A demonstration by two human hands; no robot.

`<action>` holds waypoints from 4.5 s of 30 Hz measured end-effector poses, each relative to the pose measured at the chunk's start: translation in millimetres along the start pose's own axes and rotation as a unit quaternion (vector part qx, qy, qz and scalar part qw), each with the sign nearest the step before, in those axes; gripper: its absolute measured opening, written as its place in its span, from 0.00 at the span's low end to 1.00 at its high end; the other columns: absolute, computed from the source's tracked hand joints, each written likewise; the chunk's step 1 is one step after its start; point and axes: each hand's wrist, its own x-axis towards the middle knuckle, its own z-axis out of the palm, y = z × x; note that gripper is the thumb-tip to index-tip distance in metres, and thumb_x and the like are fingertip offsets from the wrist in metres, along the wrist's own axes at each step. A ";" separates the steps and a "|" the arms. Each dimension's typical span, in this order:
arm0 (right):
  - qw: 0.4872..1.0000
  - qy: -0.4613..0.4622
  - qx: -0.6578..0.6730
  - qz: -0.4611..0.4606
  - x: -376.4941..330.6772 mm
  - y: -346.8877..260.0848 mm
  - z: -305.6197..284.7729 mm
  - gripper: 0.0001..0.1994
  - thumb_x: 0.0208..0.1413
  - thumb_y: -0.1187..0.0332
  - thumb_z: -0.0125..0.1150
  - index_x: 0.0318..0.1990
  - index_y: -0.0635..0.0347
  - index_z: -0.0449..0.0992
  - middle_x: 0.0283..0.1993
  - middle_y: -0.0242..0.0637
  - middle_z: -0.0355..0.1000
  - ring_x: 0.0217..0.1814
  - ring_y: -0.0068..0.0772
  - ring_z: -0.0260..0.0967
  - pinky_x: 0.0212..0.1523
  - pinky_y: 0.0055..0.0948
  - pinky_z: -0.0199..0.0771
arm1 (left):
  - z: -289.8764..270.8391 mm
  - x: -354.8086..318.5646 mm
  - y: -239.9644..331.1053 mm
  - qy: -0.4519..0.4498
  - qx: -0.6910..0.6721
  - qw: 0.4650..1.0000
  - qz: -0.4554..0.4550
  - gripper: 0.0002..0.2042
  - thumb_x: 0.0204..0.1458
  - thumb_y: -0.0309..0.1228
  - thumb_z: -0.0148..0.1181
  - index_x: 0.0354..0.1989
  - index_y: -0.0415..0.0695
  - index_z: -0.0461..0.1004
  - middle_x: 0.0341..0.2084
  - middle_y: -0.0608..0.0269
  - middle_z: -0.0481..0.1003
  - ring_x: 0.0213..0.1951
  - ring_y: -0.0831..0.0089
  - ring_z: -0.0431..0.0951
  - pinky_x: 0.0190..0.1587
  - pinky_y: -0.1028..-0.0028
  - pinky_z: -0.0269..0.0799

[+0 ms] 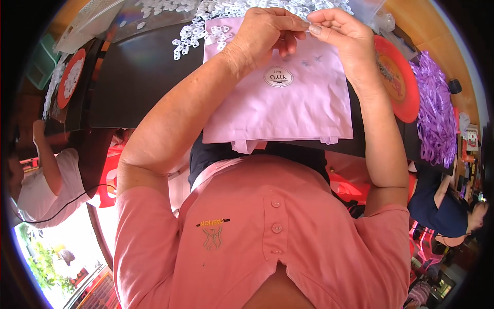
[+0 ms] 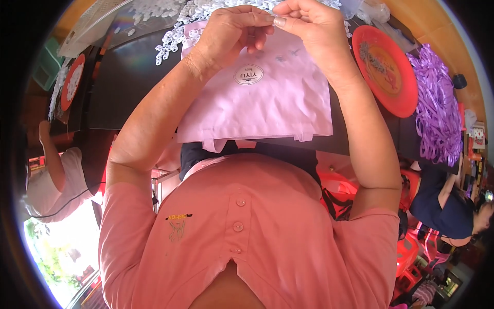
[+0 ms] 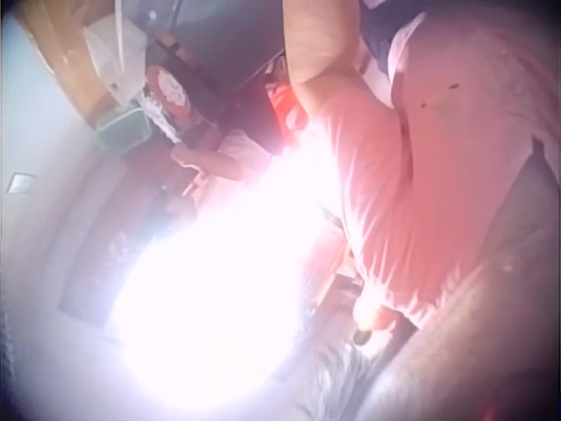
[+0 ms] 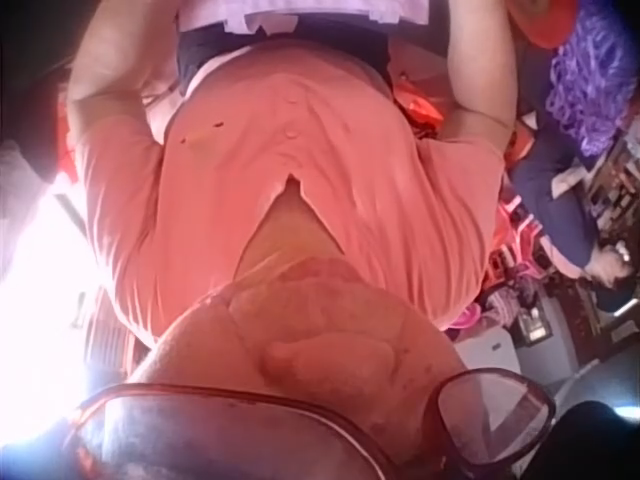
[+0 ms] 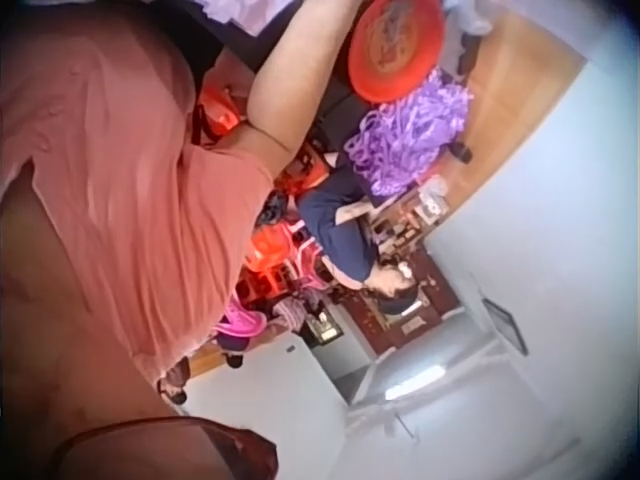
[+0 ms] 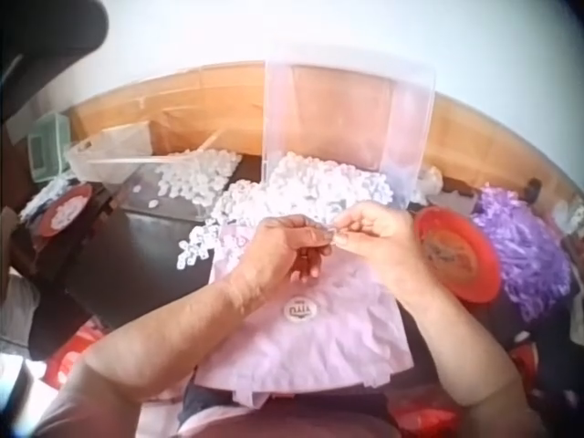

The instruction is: Sorting small white plastic rings and placing them onto a pink cloth bag.

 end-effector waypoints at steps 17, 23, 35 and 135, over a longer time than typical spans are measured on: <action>0.976 0.053 -0.057 -0.205 -40.8 -60.9 13.1 0.10 0.55 0.82 0.56 0.44 0.76 0.74 0.38 0.40 0.74 0.40 0.24 0.72 0.43 0.19 0.69 | -13.5 10.2 -1.7 0.034 -0.072 0.997 -0.015 0.07 0.48 0.27 0.57 0.23 0.37 0.74 0.17 0.59 0.73 0.13 0.74 0.70 0.13 0.77 0.61; 0.943 -0.185 -0.052 -0.273 -56.4 -132.1 -0.4 0.23 0.56 0.64 0.54 0.49 0.82 0.67 0.39 0.54 0.68 0.42 0.47 0.66 0.43 0.43 0.65 | -18.9 11.7 -0.3 0.056 -0.091 0.994 -0.009 0.04 0.46 0.24 0.58 0.23 0.37 0.73 0.16 0.58 0.72 0.12 0.72 0.69 0.15 0.75 0.62; 0.945 -0.151 0.008 -0.291 -63.1 -135.1 -5.1 0.23 0.55 0.63 0.55 0.49 0.80 0.66 0.39 0.53 0.68 0.40 0.43 0.66 0.42 0.39 0.66 | -20.6 19.0 -1.1 0.048 -0.028 0.994 0.090 0.04 0.46 0.20 0.59 0.24 0.31 0.76 0.20 0.51 0.76 0.15 0.69 0.73 0.16 0.72 0.66; 0.884 0.026 -0.069 -0.461 -62.0 -85.0 -39.5 0.32 0.62 0.46 0.40 0.39 0.76 0.73 0.32 0.57 0.71 0.36 0.52 0.70 0.36 0.46 0.71 | -13.2 7.5 -0.4 0.034 -0.061 0.995 -0.070 0.09 0.50 0.30 0.58 0.31 0.35 0.76 0.23 0.58 0.74 0.18 0.73 0.70 0.20 0.75 0.62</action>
